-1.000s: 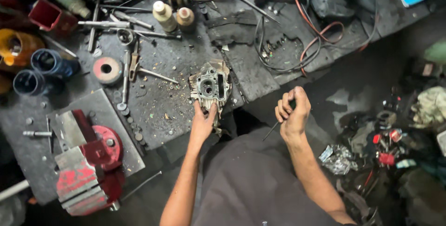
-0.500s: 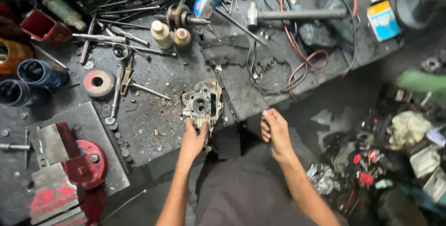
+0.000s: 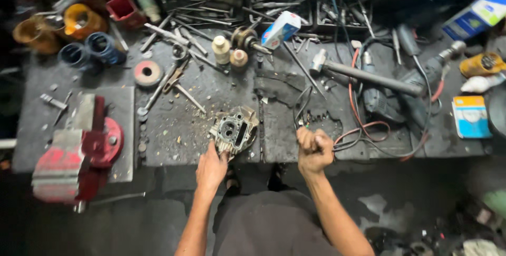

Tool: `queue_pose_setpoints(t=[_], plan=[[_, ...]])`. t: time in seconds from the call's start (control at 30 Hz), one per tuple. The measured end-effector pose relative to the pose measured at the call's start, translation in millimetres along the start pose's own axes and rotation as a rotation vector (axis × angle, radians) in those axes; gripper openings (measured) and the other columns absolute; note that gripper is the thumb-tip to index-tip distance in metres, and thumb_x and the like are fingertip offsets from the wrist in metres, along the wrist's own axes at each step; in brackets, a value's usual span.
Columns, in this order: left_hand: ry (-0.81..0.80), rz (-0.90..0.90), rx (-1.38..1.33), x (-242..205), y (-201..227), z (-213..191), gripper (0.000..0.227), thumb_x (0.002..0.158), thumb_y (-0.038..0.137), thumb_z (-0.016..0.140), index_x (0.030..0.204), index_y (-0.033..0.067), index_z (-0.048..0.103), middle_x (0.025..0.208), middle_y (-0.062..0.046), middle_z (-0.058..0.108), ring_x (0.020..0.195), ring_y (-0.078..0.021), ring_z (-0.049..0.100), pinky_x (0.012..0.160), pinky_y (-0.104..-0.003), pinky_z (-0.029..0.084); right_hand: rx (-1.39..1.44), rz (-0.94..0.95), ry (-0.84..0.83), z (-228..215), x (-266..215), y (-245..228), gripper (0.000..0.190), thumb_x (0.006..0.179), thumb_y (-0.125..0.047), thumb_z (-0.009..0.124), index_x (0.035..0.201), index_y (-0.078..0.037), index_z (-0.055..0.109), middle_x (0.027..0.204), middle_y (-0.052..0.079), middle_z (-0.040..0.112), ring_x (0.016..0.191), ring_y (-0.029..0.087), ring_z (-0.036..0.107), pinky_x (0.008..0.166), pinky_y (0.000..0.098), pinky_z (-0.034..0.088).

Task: The person uses a screwdriver to scrape and clean the interior surfaces of a small engine cylinder block. They rotate the part to access different areas and continue scraping along the inner walls and ports.

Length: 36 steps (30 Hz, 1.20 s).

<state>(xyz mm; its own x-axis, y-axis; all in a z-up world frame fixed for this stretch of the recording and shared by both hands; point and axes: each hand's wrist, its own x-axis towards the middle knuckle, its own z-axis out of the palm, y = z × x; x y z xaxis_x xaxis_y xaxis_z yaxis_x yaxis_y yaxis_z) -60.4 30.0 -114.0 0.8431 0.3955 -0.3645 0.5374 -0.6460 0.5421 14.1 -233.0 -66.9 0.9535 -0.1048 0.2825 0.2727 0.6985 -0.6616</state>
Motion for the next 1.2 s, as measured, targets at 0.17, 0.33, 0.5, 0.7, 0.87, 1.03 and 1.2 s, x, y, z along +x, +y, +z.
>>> queue_pose_setpoints(t=[0.17, 0.33, 0.5, 0.7, 0.87, 1.03, 1.2], plan=[[0.417, 0.212, 0.020, -15, -5, 16, 0.032, 0.098, 0.034, 0.065, 0.114, 0.0056, 0.066, 0.110, -0.021, 0.070, 0.105, -0.0445, 0.060, 0.095, -0.051, 0.046, 0.023, -0.257, -0.087, -11, 85, 30, 0.034, 0.090, -0.025, 0.046, 0.064, -0.015, 0.026, 0.054, 0.001, 0.029, 0.059, 0.015, 0.024, 0.068, 0.0360, 0.027], [0.743, 0.208, -0.083, -63, 6, 26, 0.032, 0.090, 0.028, 0.071, 0.113, 0.0060, 0.070, 0.108, -0.018, 0.066, 0.099, -0.0413, 0.057, 0.088, -0.048, 0.045, 0.093, -0.224, 0.136, -19, 179, 101, 0.033, 0.093, -0.018, 0.048, 0.064, -0.015, 0.032, 0.055, -0.002, 0.031, 0.051, 0.012, 0.029, 0.056, 0.0312, 0.027], [0.872, 0.009, -0.278, -116, 13, 42, 0.017, 0.094, 0.021, 0.067, 0.106, 0.0094, 0.070, 0.102, -0.011, 0.068, 0.094, -0.0327, 0.061, 0.086, -0.043, 0.048, -0.310, -0.012, 0.181, -19, 220, 151, 0.025, 0.102, -0.017, 0.049, 0.079, -0.009, 0.052, 0.069, 0.004, 0.054, 0.066, 0.017, 0.053, 0.071, 0.0319, 0.043], [0.918, -0.157, -0.412, -151, 5, 81, 0.015, 0.093, 0.018, 0.069, 0.104, 0.0089, 0.071, 0.093, -0.007, 0.068, 0.077, -0.0233, 0.060, 0.073, -0.036, 0.051, -0.278, 0.018, -0.059, -24, 209, 152, 0.038, 0.102, -0.003, 0.050, 0.139, -0.003, 0.044, 0.140, 0.014, 0.055, 0.133, 0.023, 0.053, 0.117, 0.0358, 0.039], [0.873, -0.146, -0.528, -151, 25, 95, 0.014, 0.094, 0.015, 0.069, 0.105, 0.0067, 0.071, 0.090, -0.008, 0.066, 0.074, -0.0207, 0.060, 0.070, -0.034, 0.051, -0.333, 0.146, -0.179, -38, 191, 131, 0.058, 0.096, -0.001, 0.053, 0.149, -0.011, 0.034, 0.154, 0.009, 0.042, 0.140, 0.021, 0.046, 0.116, 0.0377, 0.036], [0.835, 0.003, -0.498, -138, 35, 83, 0.015, 0.094, 0.013, 0.067, 0.107, 0.0053, 0.069, 0.093, -0.009, 0.065, 0.082, -0.0216, 0.064, 0.076, -0.034, 0.053, -0.410, 0.281, -0.197, -70, 160, 104, 0.046, 0.097, -0.002, 0.057, 0.141, -0.008, 0.043, 0.137, 0.010, 0.055, 0.118, 0.019, 0.058, 0.093, 0.0362, 0.055], [0.849, 0.034, -0.419, -101, 45, 55, 0.015, 0.094, 0.012, 0.068, 0.107, 0.0053, 0.068, 0.096, -0.010, 0.065, 0.089, -0.0260, 0.064, 0.081, -0.038, 0.052, -0.430, 0.597, -0.265, -91, 125, 67, 0.034, 0.101, -0.011, 0.059, 0.133, -0.004, 0.051, 0.104, 0.014, 0.070, 0.075, 0.018, 0.062, 0.063, 0.0293, 0.050]])
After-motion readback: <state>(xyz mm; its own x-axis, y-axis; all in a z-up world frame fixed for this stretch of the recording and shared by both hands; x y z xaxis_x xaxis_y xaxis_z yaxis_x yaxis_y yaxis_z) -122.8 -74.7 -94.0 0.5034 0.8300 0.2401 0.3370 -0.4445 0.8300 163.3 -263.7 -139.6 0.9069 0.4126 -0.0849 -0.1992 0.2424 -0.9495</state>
